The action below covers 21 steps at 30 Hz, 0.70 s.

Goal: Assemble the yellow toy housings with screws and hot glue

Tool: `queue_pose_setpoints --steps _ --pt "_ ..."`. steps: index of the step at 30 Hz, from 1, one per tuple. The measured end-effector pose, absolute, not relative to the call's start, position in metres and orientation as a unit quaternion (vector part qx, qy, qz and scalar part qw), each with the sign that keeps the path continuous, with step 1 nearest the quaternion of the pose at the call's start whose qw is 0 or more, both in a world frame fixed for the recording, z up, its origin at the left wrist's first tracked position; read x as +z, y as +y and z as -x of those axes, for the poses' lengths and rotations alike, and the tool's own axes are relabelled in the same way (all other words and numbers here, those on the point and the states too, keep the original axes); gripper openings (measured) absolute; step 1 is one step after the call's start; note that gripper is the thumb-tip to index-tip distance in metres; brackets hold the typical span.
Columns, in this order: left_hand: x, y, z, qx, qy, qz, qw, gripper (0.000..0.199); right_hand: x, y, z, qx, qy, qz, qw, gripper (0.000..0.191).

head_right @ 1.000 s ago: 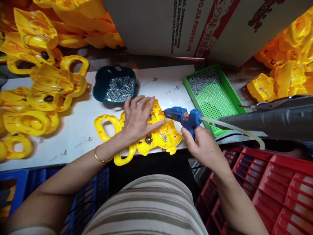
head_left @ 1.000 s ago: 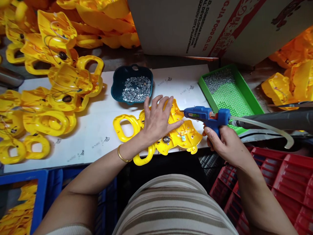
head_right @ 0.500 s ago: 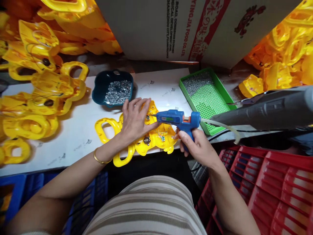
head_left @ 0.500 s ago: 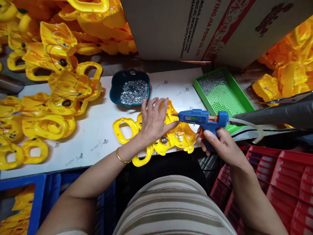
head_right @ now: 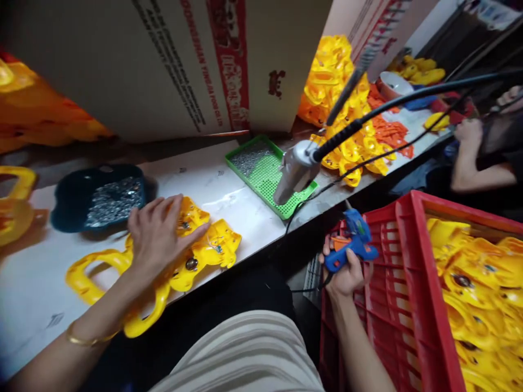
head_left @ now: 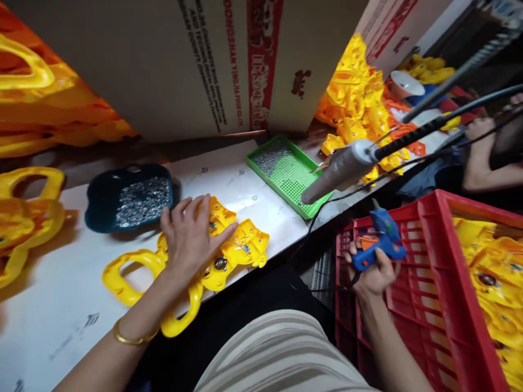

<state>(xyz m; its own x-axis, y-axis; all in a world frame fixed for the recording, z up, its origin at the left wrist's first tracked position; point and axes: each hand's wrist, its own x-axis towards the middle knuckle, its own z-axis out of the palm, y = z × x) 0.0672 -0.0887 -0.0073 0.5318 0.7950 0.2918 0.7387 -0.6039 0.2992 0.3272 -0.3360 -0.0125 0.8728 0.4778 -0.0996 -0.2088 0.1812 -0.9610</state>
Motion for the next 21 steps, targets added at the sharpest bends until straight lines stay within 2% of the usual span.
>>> queue_pose_setpoints --steps 6,10,14,17,21 --pt "-0.002 -0.088 -0.065 0.27 0.409 -0.861 0.134 0.075 -0.032 -0.297 -0.391 0.238 -0.098 0.663 0.703 0.033" --pt "0.0 -0.088 -0.065 0.244 0.425 -0.864 0.117 0.078 -0.027 -0.271 -0.419 0.267 -0.112 0.682 0.671 0.046" --pt "0.005 -0.089 -0.065 0.168 0.451 -0.873 0.076 0.072 -0.028 -0.263 -0.44 0.279 -0.129 0.713 0.63 0.057" --pt "0.007 -0.089 -0.064 0.145 0.453 -0.877 0.069 0.073 -0.031 -0.266 -0.448 0.258 -0.144 0.748 0.595 0.057" --pt "0.005 -0.091 -0.059 0.179 0.436 -0.88 0.059 0.073 -0.035 -0.275 -0.448 0.19 -0.179 0.809 0.527 0.053"
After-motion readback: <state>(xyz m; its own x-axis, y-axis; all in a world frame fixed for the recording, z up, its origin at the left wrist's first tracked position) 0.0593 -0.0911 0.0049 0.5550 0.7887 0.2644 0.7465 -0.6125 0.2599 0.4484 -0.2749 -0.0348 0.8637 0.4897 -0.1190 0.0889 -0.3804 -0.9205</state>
